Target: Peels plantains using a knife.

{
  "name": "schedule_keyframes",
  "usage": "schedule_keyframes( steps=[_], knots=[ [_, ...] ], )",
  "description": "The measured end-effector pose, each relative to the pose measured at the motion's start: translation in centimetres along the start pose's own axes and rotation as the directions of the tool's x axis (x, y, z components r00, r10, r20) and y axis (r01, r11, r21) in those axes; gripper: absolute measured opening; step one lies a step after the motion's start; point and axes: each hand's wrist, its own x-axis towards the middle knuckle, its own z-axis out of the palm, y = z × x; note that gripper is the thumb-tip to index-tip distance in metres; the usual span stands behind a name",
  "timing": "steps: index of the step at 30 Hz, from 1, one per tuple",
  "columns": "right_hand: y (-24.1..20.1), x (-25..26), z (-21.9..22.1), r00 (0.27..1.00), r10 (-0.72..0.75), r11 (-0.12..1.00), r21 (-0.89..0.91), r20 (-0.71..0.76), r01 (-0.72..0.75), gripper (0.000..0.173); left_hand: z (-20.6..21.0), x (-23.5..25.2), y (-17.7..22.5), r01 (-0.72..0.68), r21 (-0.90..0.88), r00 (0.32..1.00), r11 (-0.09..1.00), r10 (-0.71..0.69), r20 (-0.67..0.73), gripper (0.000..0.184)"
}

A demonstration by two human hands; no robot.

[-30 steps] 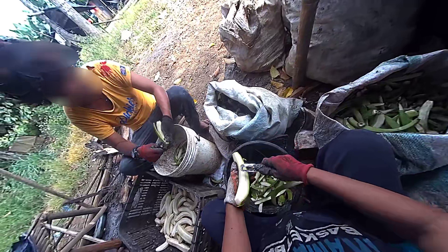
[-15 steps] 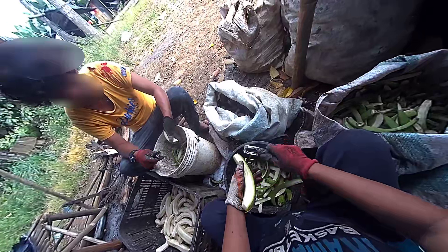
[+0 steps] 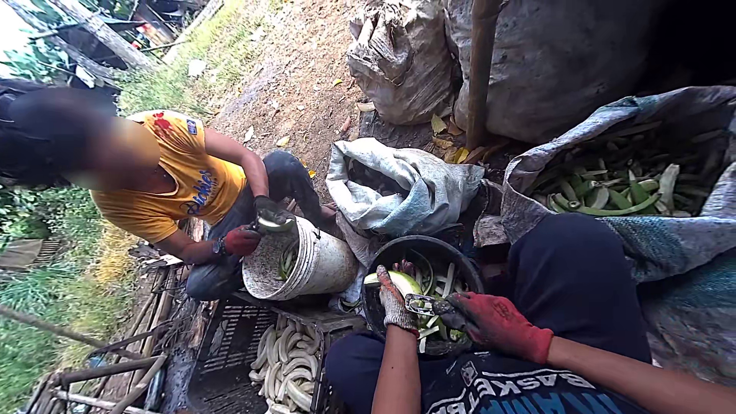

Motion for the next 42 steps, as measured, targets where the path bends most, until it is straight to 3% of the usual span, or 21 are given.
schedule_keyframes(
  steps=[3, 6, 10, 14, 17, 20, 24, 27, 32, 38, 42],
  knots=[
    [-0.2, 0.3, -0.5, 0.996, 0.091, 0.995, -0.041, 0.012, -0.090, 0.044, 0.4, -0.5, 0.2, -0.012, 0.003, 0.999, 1.000, 0.012, -0.033, 0.054],
    [0.0, 1.8, -1.3, 0.990, 0.137, 0.990, -0.045, 0.033, -0.135, 0.043, 0.5, -0.6, 0.4, 0.011, -0.023, 0.999, 1.000, -0.010, 0.045, 0.048],
    [0.2, 2.3, -1.6, 0.998, 0.053, 0.998, -0.047, 0.041, -0.051, 0.038, 0.1, 0.0, 0.9, 0.051, -0.121, 0.984, 0.991, -0.029, 0.177, 0.045],
    [0.3, 1.9, -1.4, 0.998, -0.058, 0.996, -0.070, -0.003, 0.058, 0.036, -0.2, 0.5, 1.2, 0.052, -0.067, 0.961, 0.996, -0.032, 0.275, 0.050],
    [0.8, 3.2, -2.2, 1.000, -0.009, 0.996, -0.092, 0.029, 0.011, 0.038, 0.3, -0.1, 1.2, 0.082, -0.068, 0.949, 0.994, -0.057, 0.309, 0.049],
    [1.3, 5.3, -3.8, 0.998, 0.044, 0.994, -0.107, 0.038, -0.040, 0.036, 0.5, -0.7, 1.1, 0.123, 0.052, 0.906, 0.991, -0.133, 0.401, 0.055],
    [1.8, 5.8, -4.6, 0.999, -0.027, 0.987, -0.154, 0.044, 0.034, 0.032, 0.3, -1.6, 2.0, 0.006, 0.295, 0.936, 0.956, -0.109, 0.334, 0.059],
    [1.8, 6.8, -4.6, 0.998, -0.057, 0.982, -0.179, 0.039, 0.063, 0.033, 0.2, -1.8, 2.5, -0.037, 0.342, 0.923, 0.939, -0.099, 0.371, 0.055],
    [1.4, 9.9, -5.5, 0.997, -0.073, 0.977, -0.201, 0.017, 0.075, 0.031, -0.6, -1.9, 2.5, 0.068, 0.340, 0.900, 0.938, -0.204, 0.385, 0.048],
    [0.9, 14.1, -6.7, 0.999, -0.019, 0.974, -0.228, -0.047, 0.008, 0.029, -1.9, -2.6, 3.3, 0.105, 0.526, 0.859, 0.844, -0.343, 0.380, 0.066],
    [1.6, 14.6, -7.8, 0.985, 0.092, 0.982, -0.152, -0.143, -0.113, 0.027, -3.6, -2.4, 2.8, 0.063, 0.655, 0.840, 0.753, -0.395, 0.373, 0.056]
  ],
)
